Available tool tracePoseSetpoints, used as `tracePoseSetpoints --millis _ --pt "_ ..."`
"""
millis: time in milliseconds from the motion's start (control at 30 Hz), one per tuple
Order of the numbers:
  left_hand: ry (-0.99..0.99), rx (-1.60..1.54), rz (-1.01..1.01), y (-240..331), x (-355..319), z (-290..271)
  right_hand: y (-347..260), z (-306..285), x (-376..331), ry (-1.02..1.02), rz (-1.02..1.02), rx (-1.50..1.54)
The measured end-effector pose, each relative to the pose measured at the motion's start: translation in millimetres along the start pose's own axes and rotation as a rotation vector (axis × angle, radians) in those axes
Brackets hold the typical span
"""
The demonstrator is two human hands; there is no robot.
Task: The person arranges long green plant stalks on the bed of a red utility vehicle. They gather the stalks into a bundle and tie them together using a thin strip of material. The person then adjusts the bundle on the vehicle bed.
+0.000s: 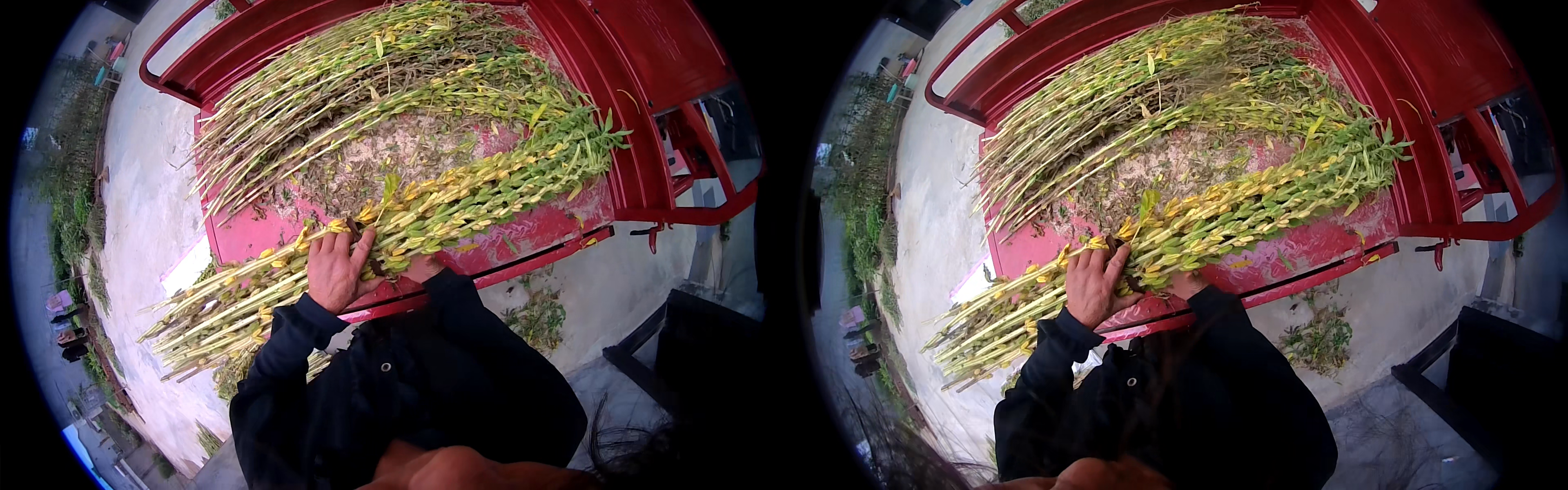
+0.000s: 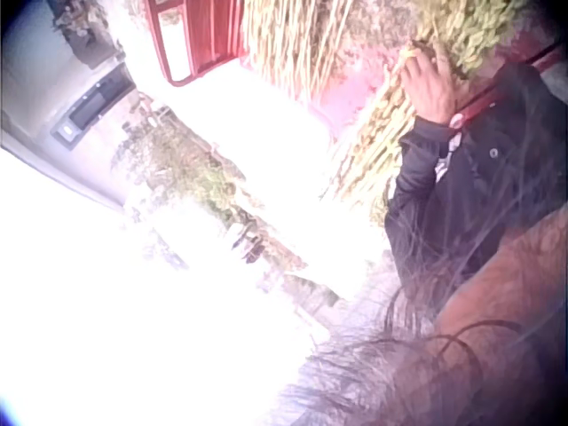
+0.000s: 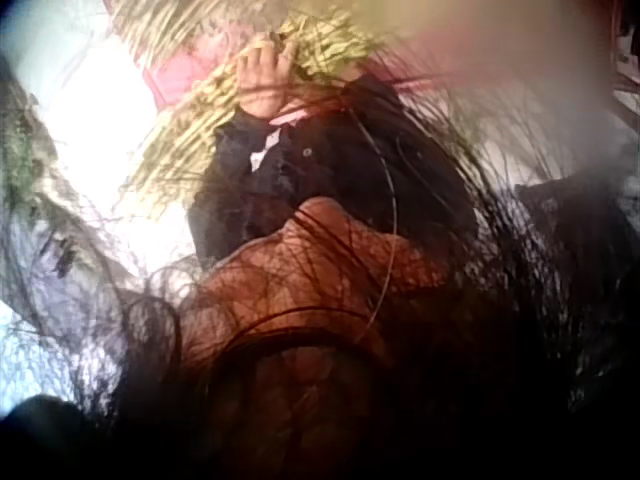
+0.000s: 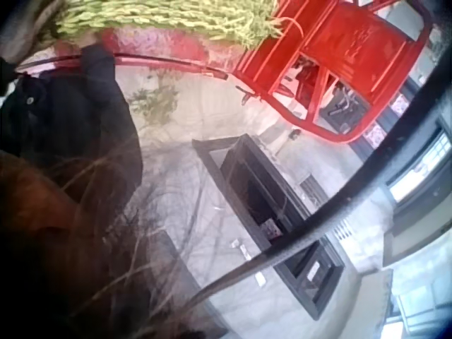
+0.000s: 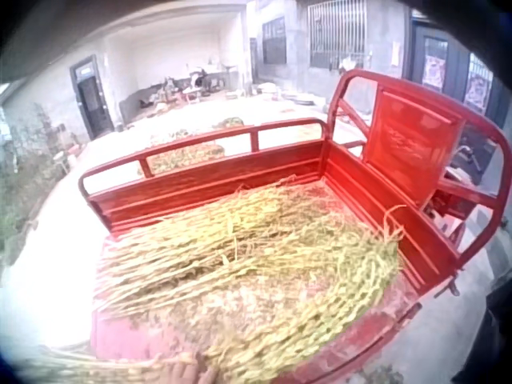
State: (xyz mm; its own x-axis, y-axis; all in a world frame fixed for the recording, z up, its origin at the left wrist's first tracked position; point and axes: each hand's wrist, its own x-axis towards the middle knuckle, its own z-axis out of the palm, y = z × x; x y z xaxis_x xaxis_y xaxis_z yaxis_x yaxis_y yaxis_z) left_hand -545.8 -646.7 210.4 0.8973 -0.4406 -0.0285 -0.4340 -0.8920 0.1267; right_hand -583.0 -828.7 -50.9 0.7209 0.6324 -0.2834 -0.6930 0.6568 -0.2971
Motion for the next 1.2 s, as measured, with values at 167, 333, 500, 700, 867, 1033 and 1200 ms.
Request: tracePoseSetpoints --millis 167,333,500,700,867,1033,1200 --pt "-0.342 -0.001 -0.375 -73.6 -25.2 152.2 -3.3 -28.6 -38.2 0.193 0.297 -0.084" --pt "-0.178 -0.066 -0.455 -67.2 -40.5 204.1 -7.1 -54.6 -59.4 0.267 0.322 -0.062" --pt "-0.064 -0.216 -0.514 -80.2 -54.7 202.8 -4.1 -56.6 -32.9 0.292 0.426 -0.121" --pt "-0.202 -0.021 -0.583 -80.6 -36.3 185.2 -21.2 14.9 10.6 0.151 0.000 -1.242" --pt "-0.270 0.178 -0.630 -75.5 -51.3 245.8 -70.1 67.5 101.4 0.063 -0.433 -2.019" --pt "-0.176 0.187 -0.633 -72.5 -44.0 254.9 -67.7 59.4 137.3 -0.161 0.114 -2.396" --pt "-0.124 0.134 -0.635 -74.3 -51.2 258.6 -62.3 85.5 110.5 -0.015 0.009 -2.372"
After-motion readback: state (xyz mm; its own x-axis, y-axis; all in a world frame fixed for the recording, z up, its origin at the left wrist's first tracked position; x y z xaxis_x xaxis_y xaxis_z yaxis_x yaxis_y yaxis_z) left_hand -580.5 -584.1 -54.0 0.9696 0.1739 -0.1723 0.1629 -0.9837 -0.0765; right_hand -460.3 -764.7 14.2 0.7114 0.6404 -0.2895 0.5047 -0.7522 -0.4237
